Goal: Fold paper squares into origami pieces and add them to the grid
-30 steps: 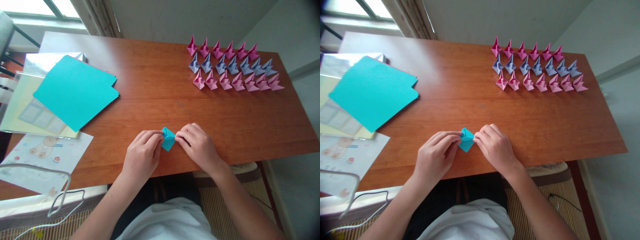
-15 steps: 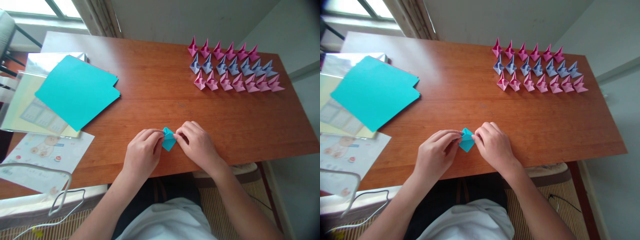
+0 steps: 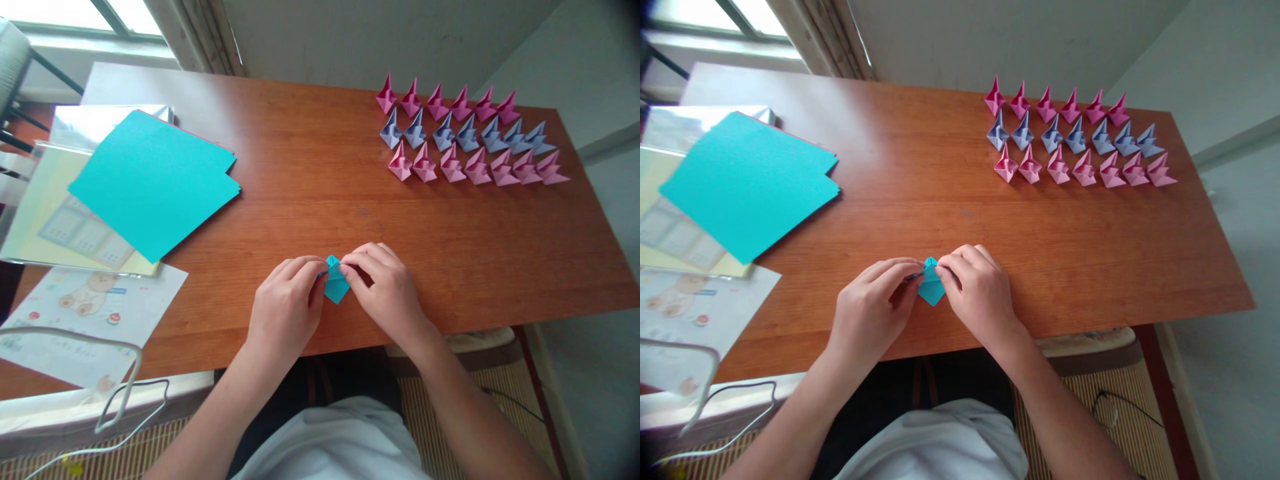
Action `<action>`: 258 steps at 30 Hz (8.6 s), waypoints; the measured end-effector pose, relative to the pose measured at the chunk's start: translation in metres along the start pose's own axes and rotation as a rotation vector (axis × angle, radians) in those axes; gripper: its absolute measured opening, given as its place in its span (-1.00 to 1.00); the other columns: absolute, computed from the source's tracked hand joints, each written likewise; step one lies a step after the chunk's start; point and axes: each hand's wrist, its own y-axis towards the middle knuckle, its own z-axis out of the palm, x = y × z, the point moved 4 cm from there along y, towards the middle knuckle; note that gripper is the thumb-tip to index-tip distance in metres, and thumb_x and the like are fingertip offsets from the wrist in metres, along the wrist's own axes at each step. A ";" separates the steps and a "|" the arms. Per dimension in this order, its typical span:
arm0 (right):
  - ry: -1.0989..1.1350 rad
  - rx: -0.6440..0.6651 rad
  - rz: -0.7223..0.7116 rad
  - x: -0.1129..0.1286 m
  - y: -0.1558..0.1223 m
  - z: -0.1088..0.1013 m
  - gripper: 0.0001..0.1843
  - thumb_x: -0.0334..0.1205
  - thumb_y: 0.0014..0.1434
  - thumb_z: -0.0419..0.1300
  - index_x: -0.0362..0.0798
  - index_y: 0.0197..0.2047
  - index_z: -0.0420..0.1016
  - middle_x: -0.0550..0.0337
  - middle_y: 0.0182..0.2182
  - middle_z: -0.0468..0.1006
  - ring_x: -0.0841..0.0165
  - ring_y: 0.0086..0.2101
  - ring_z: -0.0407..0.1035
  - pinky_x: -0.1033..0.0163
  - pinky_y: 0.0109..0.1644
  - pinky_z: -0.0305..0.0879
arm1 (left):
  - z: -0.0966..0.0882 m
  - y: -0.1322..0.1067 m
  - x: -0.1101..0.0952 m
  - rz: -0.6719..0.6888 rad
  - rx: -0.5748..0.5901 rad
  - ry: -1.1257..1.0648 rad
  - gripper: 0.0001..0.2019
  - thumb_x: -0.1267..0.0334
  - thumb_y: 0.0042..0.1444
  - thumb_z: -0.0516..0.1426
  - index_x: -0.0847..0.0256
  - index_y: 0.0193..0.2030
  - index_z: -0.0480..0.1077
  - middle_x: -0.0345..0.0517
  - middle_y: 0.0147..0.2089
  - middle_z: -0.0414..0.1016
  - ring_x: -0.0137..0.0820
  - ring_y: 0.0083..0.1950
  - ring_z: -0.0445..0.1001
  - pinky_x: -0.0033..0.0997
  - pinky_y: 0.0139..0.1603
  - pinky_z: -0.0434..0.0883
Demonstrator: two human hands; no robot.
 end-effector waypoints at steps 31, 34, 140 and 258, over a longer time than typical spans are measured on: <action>-0.067 -0.062 0.100 0.007 0.006 0.006 -0.80 -0.22 0.35 0.24 0.00 -0.36 0.47 0.19 -0.36 0.55 0.27 -0.27 0.36 0.18 -0.16 0.23 | 0.002 -0.003 -0.001 -0.064 -0.069 -0.013 -0.83 0.42 0.27 0.18 0.21 -0.03 0.54 -0.10 -0.14 0.69 -0.30 -0.15 0.64 -0.35 -0.08 0.51; -0.045 -0.073 0.072 0.005 0.004 0.006 -0.80 -0.20 0.37 0.23 -0.01 -0.33 0.48 0.19 -0.35 0.55 0.28 -0.27 0.36 0.18 -0.14 0.24 | 0.001 -0.004 0.000 -0.087 -0.094 -0.026 -0.84 0.42 0.25 0.21 0.21 -0.05 0.54 -0.11 -0.13 0.69 -0.32 -0.16 0.64 -0.38 -0.09 0.51; -0.005 0.342 -0.074 0.002 0.058 0.001 -0.86 -0.37 0.29 0.24 0.02 -0.30 0.59 0.26 -0.31 0.57 0.37 -0.22 0.42 0.25 -0.10 0.24 | 0.030 -0.037 -0.049 0.145 0.276 0.420 -0.14 -0.20 0.29 0.10 0.64 0.40 0.22 0.48 0.42 0.27 0.20 0.44 0.24 0.10 0.47 0.24; -0.041 -0.083 -0.096 0.002 -0.009 -0.003 -0.84 -0.30 0.41 0.13 -0.02 -0.13 0.56 0.11 -0.27 0.65 0.23 -0.23 0.45 0.10 -0.07 0.38 | -0.004 -0.007 -0.001 0.177 0.009 0.096 -0.66 0.46 0.34 0.04 0.27 0.20 0.41 0.10 0.20 0.56 -0.17 0.18 0.52 -0.15 0.21 0.50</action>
